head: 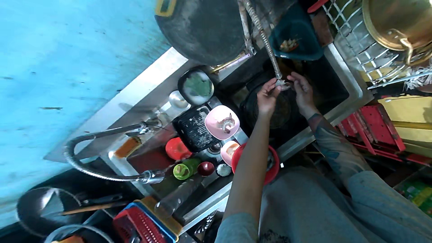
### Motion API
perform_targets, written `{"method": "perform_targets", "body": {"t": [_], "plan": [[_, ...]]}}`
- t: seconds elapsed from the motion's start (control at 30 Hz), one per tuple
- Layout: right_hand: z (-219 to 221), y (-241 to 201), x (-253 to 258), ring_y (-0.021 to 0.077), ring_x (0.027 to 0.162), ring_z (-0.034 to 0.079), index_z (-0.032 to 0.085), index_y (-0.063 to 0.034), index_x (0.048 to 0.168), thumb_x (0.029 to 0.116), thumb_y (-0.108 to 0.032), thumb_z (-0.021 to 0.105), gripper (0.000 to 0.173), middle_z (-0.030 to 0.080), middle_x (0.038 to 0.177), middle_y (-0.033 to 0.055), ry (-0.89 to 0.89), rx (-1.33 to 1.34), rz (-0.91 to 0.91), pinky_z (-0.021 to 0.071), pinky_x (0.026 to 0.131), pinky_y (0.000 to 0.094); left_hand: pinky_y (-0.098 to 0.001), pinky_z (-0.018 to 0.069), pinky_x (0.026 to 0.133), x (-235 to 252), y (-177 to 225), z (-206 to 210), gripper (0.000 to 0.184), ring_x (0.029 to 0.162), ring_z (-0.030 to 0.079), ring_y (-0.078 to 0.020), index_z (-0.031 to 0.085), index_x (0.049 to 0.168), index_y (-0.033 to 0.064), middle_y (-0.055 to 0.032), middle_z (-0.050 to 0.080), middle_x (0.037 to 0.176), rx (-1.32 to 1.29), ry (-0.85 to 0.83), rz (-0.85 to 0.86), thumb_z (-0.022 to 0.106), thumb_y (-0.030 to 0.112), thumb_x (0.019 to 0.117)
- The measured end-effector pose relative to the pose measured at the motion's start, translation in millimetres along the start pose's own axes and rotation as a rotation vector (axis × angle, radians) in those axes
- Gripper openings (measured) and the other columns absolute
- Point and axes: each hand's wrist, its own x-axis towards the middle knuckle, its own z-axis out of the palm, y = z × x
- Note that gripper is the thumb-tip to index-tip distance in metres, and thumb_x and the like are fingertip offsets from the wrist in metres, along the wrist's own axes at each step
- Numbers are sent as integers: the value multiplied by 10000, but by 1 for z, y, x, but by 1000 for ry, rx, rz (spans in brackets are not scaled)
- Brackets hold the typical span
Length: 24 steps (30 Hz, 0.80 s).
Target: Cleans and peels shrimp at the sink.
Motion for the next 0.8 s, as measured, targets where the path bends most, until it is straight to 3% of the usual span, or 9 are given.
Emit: {"method": "perform_targets", "body": {"t": [0.13,0.27,0.33,0.43,0.53,0.67,0.8], "plan": [[-3,8,-4,221,1211,645,533,-18,1436,1129,-203,346,404,658,1352,112,74,108,62,536,1030,393,-413,603,954,0,4,2,394,1085,695,-241,619,1334,-13,-152,684,1208,-45,-25,-23,704,87,962],[-5,11,-10,198,1252,622,564,-45,1420,1114,-223,417,383,653,1360,96,64,52,175,518,1060,379,-405,604,925,-8,4,-7,345,1065,693,-227,642,1313,8,-139,683,1221,15,-108,-8,677,86,978],[-3,9,-14,168,1325,567,578,-73,1417,1100,-242,469,375,621,1410,76,-52,-55,252,475,1120,379,-386,581,945,-16,7,-17,319,1069,686,-202,654,1305,44,-124,685,1235,323,-102,-2,657,131,998],[13,8,-12,158,1331,557,613,-121,1395,1096,-300,489,370,622,1412,46,-220,-149,379,468,1115,402,-567,546,978,-33,30,-33,369,1164,669,-331,609,1408,169,-131,647,1355,971,-188,-124,564,244,1049],[34,14,-2,181,1225,630,591,-57,1381,1114,-321,431,408,665,1320,90,-266,-18,463,517,1050,374,-608,561,907,-49,48,-46,411,1121,679,-380,551,1456,188,-153,648,1339,1121,-173,-145,547,288,1057],[55,17,19,163,1108,669,582,-32,1343,1117,-475,326,559,689,1206,88,-208,145,546,544,975,331,-545,574,926,-69,62,-86,354,1055,702,-310,603,1339,108,-132,701,1191,980,-9,-28,584,306,1047],[69,14,33,142,841,669,612,-30,1088,1094,-512,399,527,661,878,43,-31,177,480,579,829,325,-518,583,924,-92,66,-140,343,1022,715,-274,632,1302,81,-125,714,1164,957,122,-44,592,297,1039]]}}
